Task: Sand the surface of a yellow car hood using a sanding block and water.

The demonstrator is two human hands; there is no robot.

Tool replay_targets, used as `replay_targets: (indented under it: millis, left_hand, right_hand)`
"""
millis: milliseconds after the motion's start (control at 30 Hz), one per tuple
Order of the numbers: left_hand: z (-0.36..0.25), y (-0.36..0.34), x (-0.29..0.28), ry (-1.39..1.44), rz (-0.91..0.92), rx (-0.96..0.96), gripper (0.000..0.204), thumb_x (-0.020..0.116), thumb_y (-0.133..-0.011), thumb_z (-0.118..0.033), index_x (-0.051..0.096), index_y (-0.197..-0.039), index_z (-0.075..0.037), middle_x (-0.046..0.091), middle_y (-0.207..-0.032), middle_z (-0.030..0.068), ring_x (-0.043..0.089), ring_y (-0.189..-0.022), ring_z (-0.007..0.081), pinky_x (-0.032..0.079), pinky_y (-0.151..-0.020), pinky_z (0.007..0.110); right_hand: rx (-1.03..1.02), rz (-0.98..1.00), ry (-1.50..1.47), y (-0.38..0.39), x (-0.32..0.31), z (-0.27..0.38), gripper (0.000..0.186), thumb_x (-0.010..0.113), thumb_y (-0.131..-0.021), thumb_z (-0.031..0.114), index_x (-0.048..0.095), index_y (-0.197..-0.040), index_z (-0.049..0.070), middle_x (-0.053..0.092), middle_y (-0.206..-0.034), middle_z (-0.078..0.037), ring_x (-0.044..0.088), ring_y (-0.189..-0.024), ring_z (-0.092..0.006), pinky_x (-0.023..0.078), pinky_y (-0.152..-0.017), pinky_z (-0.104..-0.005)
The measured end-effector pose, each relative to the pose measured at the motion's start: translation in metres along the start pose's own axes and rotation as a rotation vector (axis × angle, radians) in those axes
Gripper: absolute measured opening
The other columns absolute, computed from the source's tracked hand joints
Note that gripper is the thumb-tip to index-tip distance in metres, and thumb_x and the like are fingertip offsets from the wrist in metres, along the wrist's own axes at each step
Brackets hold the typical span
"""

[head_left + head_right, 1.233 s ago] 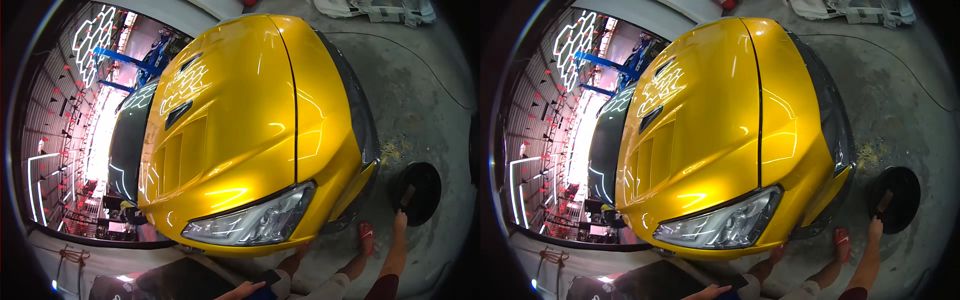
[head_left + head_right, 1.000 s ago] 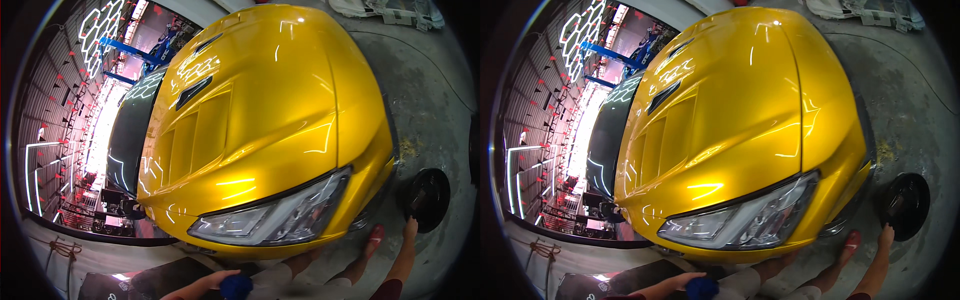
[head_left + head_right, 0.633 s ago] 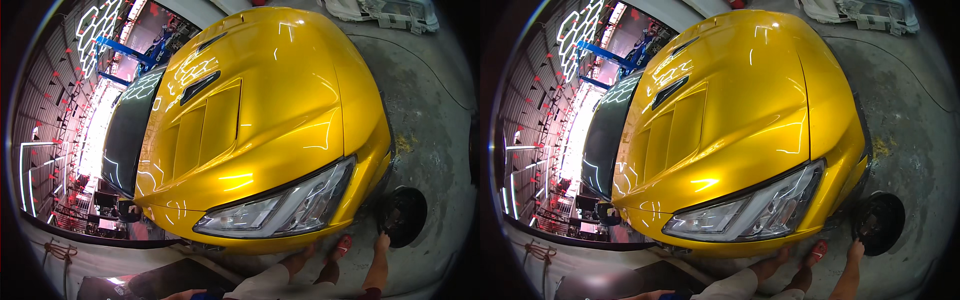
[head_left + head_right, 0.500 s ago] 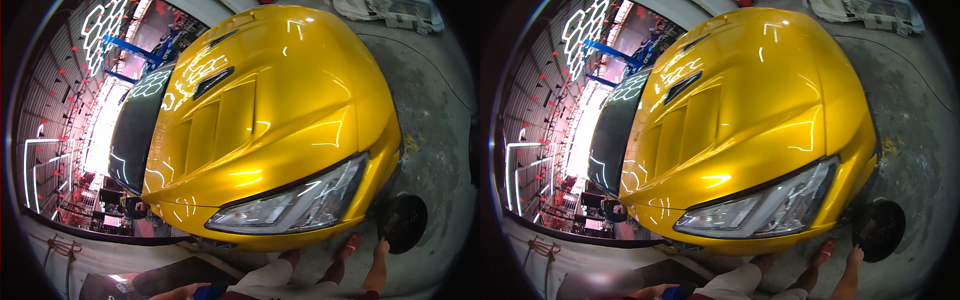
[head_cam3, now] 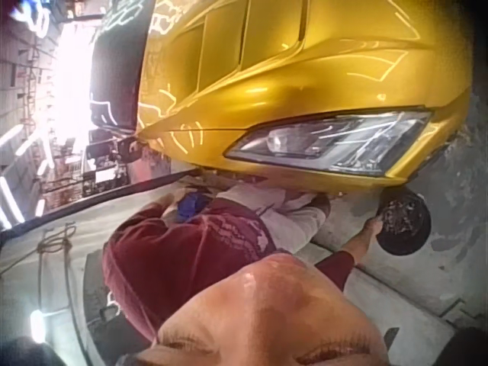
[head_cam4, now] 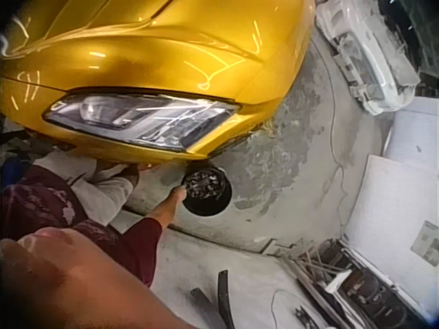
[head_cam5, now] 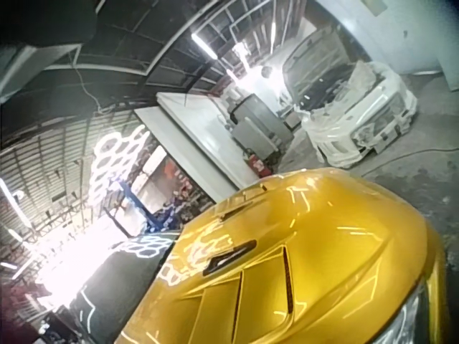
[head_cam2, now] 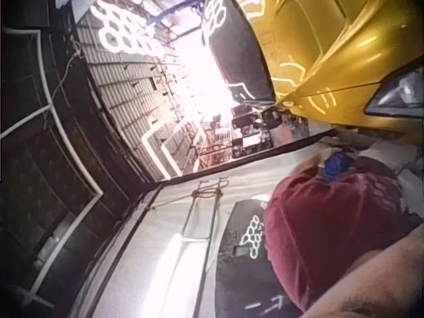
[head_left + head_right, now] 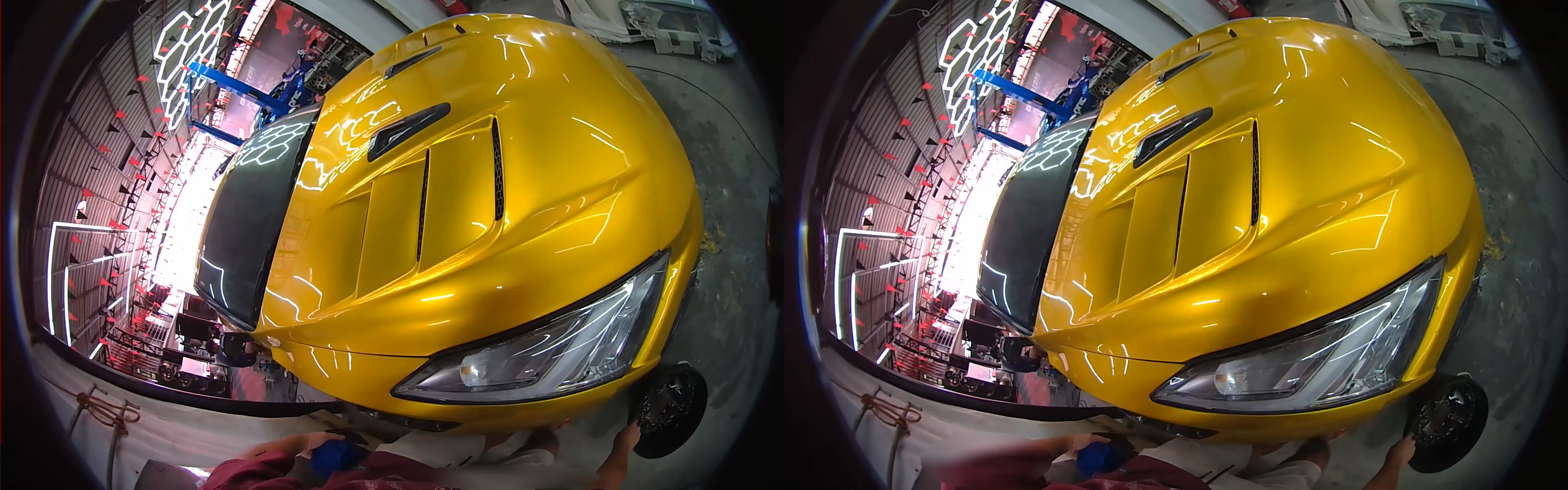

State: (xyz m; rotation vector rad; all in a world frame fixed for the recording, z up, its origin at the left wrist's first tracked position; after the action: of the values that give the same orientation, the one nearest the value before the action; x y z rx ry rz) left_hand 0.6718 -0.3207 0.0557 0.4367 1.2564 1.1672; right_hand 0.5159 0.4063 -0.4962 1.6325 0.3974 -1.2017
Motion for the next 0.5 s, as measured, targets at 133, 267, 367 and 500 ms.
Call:
replay_targets:
  millis: [133, 267, 367, 500]
  left_hand:
    - [0.005, -0.053, -0.028, -0.120, 0.006, 0.020, 0.047, 0.069, -0.088, -0.047, 0.063, -0.118, -0.011, 0.072, -0.103, 0.0030, 0.070, -0.083, 0.0157, 0.056, -0.080, 0.034]
    - [-0.012, -0.048, -0.044, -0.196, -0.113, 0.107, 0.051, 0.067, -0.087, -0.050, 0.062, -0.122, -0.013, 0.071, -0.108, 0.0029, 0.068, -0.090, 0.0157, 0.054, -0.081, 0.034]
    - [-0.038, -0.044, -0.063, -0.312, -0.162, 0.109, 0.054, 0.067, -0.087, -0.051, 0.062, -0.125, -0.014, 0.070, -0.109, 0.0046, 0.068, -0.093, 0.0174, 0.054, -0.084, 0.035]
    - [-0.071, -0.060, -0.101, -0.558, -0.149, 0.137, 0.050, 0.068, -0.086, -0.048, 0.063, -0.121, -0.013, 0.070, -0.109, 0.0054, 0.068, -0.092, 0.0170, 0.053, -0.083, 0.035]
  right_hand:
    - [0.142, 0.077, -0.131, 0.020, 0.020, 0.005, 0.028, 0.043, -0.098, 0.012, 0.058, -0.119, 0.003, 0.067, -0.095, -0.023, 0.067, -0.092, -0.0383, 0.054, -0.076, -0.0493]
    - [0.073, -0.008, -0.016, 0.057, 0.014, 0.037, 0.022, 0.042, -0.097, 0.008, 0.058, -0.112, 0.003, 0.068, -0.090, -0.021, 0.069, -0.086, -0.0366, 0.056, -0.071, -0.0472]
    - [0.081, 0.044, -0.049, 0.080, 0.036, 0.047, 0.022, 0.042, -0.099, 0.010, 0.060, -0.107, -0.001, 0.068, -0.092, -0.021, 0.069, -0.085, -0.0364, 0.057, -0.072, -0.0452]
    - [0.095, 0.013, -0.071, 0.095, 0.067, 0.059, 0.021, 0.043, -0.098, 0.009, 0.060, -0.107, 0.001, 0.069, -0.090, -0.021, 0.069, -0.082, -0.0368, 0.056, -0.071, -0.0467]
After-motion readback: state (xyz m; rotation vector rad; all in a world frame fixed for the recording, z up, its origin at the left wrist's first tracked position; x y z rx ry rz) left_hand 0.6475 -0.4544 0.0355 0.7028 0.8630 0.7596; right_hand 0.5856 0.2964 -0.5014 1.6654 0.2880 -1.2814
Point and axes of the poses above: each hand's wrist, its own y-axis away from the middle knuckle, its own x-axis out of the palm, z = x × y, the point moved 9 cm from there along -y, towards the middle knuckle
